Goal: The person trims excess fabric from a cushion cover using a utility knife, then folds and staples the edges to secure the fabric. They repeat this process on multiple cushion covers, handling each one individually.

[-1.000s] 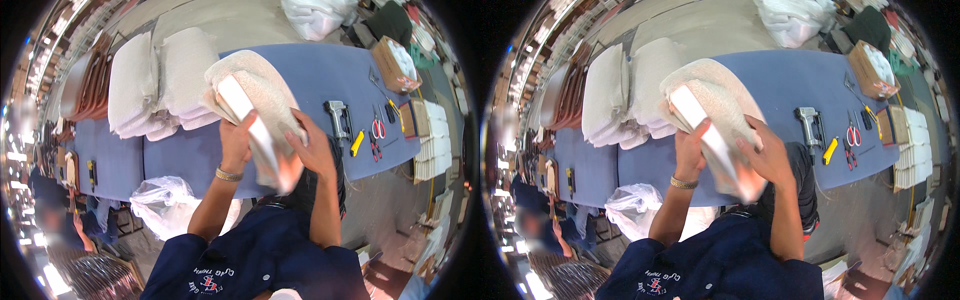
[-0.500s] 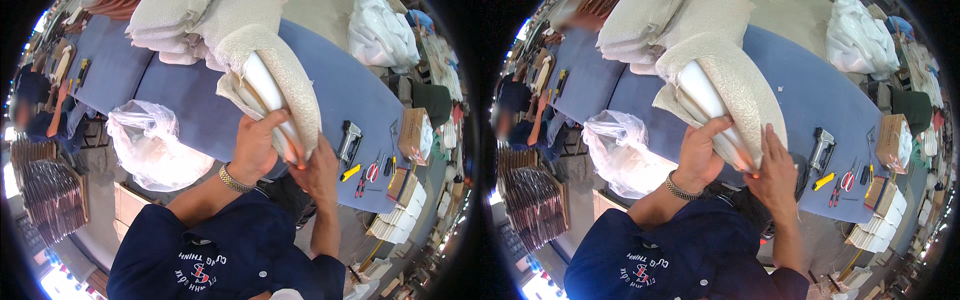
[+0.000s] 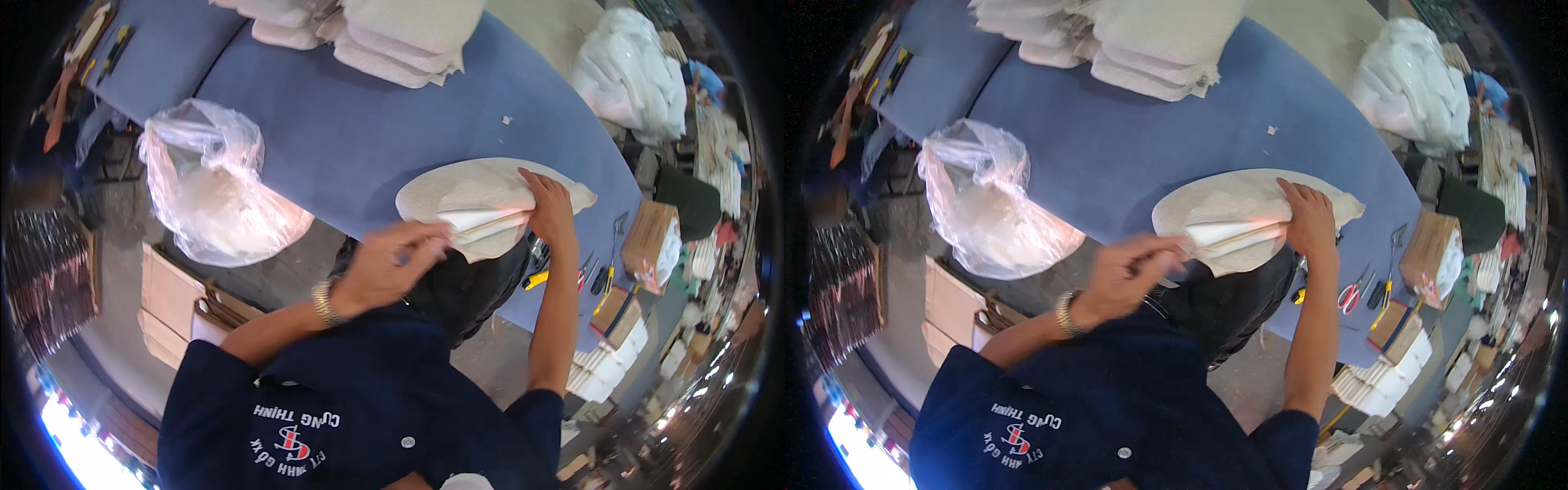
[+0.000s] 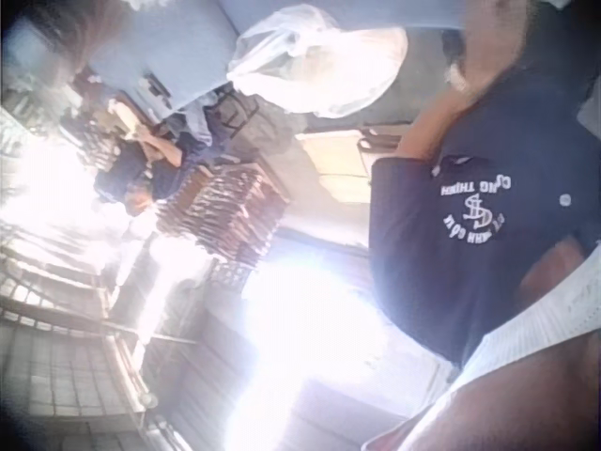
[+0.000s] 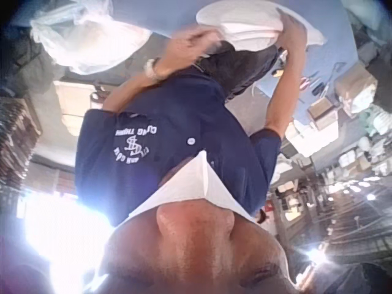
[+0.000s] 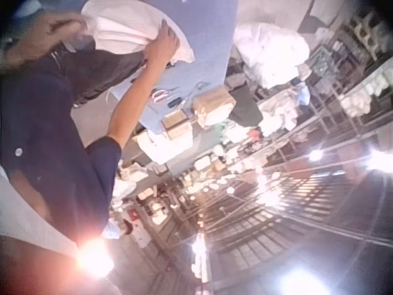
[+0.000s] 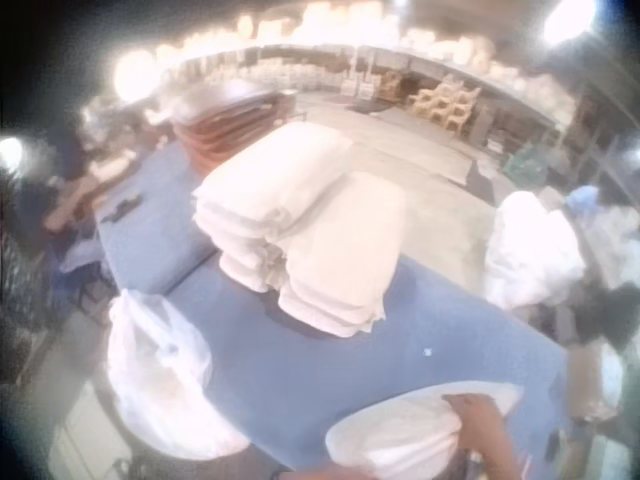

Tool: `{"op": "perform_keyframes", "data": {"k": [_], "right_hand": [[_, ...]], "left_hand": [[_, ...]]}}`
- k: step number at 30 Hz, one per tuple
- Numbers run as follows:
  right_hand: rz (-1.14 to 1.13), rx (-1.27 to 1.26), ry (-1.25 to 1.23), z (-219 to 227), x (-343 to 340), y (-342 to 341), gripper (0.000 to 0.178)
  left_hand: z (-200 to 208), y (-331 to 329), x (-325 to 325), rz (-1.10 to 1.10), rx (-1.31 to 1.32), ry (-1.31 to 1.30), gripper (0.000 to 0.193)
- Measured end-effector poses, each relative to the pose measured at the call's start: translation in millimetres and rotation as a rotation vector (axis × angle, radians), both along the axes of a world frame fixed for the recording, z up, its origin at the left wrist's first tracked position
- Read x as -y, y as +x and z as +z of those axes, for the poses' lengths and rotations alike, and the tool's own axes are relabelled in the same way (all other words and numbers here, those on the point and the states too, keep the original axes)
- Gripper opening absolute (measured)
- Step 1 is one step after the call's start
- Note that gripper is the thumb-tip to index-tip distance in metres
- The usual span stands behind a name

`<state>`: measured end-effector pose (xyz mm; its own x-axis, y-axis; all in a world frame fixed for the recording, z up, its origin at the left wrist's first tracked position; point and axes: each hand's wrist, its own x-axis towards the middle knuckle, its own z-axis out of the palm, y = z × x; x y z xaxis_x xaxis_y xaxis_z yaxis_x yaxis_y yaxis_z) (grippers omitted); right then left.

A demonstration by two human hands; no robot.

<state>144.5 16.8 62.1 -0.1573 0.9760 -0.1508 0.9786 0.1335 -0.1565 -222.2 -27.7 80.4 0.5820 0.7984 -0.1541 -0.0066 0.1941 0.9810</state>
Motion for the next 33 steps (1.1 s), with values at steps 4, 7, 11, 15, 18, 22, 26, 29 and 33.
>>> {"op": "perform_keyframes", "data": {"k": [4, 7, 11, 15, 18, 22, 26, 29, 33], "right_hand": [[0.054, 0.093, 0.022, -5, 13, -2, 0.07], [0.0, 0.04, 0.217, -8, -6, -1, 0.068], [0.005, -0.034, 0.349, 15, -28, -22, 0.061], [0.066, -0.466, 0.264, 71, -19, -103, 0.05], [-0.109, -0.586, 0.224, 57, -7, -136, 0.021], [-0.168, -0.549, 0.113, 37, 1, -147, 0.021], [-0.082, -0.463, 0.22, 22, 17, -161, 0.024], [-0.101, -0.376, 0.276, 17, 27, -171, 0.022], [-0.29, -0.546, 0.194, 21, 39, -190, 0.02]], "left_hand": [[-32, -28, -20, 0.191, -0.483, 0.629, 0.076], [-79, -7, -10, -0.004, -0.457, 0.586, 0.079], [-83, 25, -10, 0.238, -0.508, 0.307, 0.077], [-74, 46, -21, 0.404, -0.455, 0.474, 0.066], [-68, 49, -18, 0.468, -0.415, 0.5, 0.061], [-66, 48, -14, 0.482, -0.38, 0.512, 0.061], [-66, 48, -7, 0.51, -0.393, 0.524, 0.064], [-69, 49, -1, 0.544, -0.363, 0.483, 0.068], [-72, 52, 6, 0.608, -0.327, 0.46, 0.064]]}}
